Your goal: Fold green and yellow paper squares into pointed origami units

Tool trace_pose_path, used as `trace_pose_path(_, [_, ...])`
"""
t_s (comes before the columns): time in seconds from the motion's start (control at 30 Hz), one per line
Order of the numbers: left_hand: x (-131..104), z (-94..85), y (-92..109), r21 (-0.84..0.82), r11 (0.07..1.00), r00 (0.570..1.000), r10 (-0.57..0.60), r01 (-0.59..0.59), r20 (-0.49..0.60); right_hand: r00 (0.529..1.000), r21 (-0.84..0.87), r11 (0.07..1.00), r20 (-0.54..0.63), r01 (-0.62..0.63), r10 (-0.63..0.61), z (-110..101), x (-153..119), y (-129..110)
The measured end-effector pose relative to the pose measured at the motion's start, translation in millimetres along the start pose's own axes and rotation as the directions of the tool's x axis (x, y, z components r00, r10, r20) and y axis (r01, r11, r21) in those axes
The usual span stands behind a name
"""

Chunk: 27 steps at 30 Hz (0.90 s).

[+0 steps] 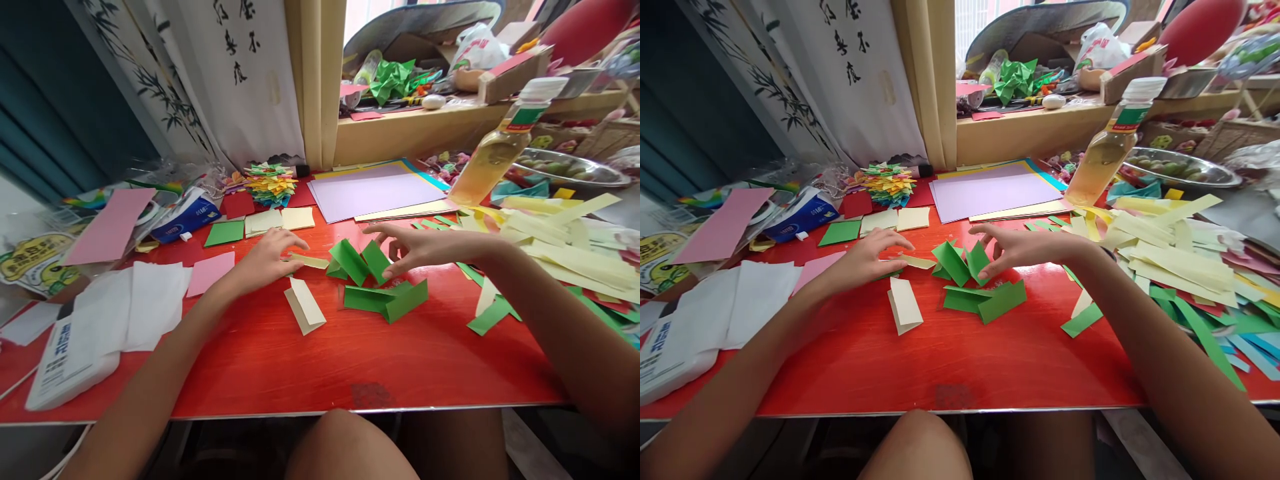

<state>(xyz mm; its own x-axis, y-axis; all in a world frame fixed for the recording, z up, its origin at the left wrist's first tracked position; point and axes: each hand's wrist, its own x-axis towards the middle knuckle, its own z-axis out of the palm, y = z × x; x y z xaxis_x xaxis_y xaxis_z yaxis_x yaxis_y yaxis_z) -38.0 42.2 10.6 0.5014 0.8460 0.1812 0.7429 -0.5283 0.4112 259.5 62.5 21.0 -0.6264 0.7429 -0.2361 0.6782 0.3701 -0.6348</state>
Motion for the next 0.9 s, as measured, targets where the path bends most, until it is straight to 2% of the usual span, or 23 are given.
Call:
trace_pose_path(0.13, [1.9, 16.7, -1.1, 0.027, 0.999, 0.997, 0.042, -0.041, -0.067, 0.996, -0.028, 0.999, -0.092, -0.025, 0.022, 14.9, 13.5, -1.8])
trace_pose_path(0.2, [2.6, 20.0, -0.7, 0.007, 0.999, 0.994, 0.050, -0.050, -0.095, 0.984, -0.076, 0.996, -0.178, -0.039, 0.025, 21.1, 18.8, -2.4])
trace_pose_path(0.33, [2.1, 13.6, 2.1, -0.004, 0.999, 0.978, 0.049, -0.051, -0.203, 0.920, -0.196, 0.979, -0.391, -0.057, -0.025, 26.7, 23.8, -1.8])
trace_pose_path(0.4, [1.8, 8.5, 2.7, 0.021, 0.999, 0.966, 0.036, -0.032, -0.254, 0.890, -0.188, 0.980, -0.454, -0.060, -0.032, 24.4, 21.8, -3.7])
trace_pose_path(0.47, [1.7, 5.3, 2.5, 0.041, 0.999, 0.962, 0.030, -0.019, -0.271, 0.911, -0.151, 0.987, -0.413, -0.054, -0.013, 19.0, 16.5, -8.2])
trace_pose_path(0.53, [1.8, 4.3, 1.8, 0.056, 0.998, 0.962, 0.027, -0.013, -0.270, 0.978, -0.141, 0.990, -0.210, -0.025, -0.005, 13.2, 10.1, -14.1])
trace_pose_path(0.6, [2.0, 5.0, 1.3, 0.066, 0.998, 0.961, 0.013, 0.006, -0.276, 0.999, -0.146, 0.989, -0.048, 0.003, -0.010, 10.5, 6.0, -19.2])
trace_pose_path(0.63, [2.1, 5.6, 1.1, 0.069, 0.997, 0.960, 0.000, 0.020, -0.282, 0.999, -0.156, 0.988, -0.027, 0.013, -0.017, 11.2, 5.8, -21.0])
trace_pose_path(0.73, [2.1, 7.3, 1.0, 0.073, 0.996, 0.958, -0.029, 0.052, -0.284, 0.992, -0.246, 0.969, -0.128, -0.012, -0.020, 21.3, 12.3, -22.4])
trace_pose_path(0.8, [2.1, 8.0, 1.1, 0.076, 0.996, 0.962, -0.032, 0.055, -0.272, 0.972, -0.336, 0.939, -0.234, -0.073, -0.008, 31.0, 19.3, -21.3])
trace_pose_path(0.9, [2.2, 8.6, 0.9, 0.086, 0.995, 0.965, -0.025, 0.049, -0.261, 0.942, -0.377, 0.923, -0.330, -0.076, -0.057, 41.0, 26.1, -20.2])
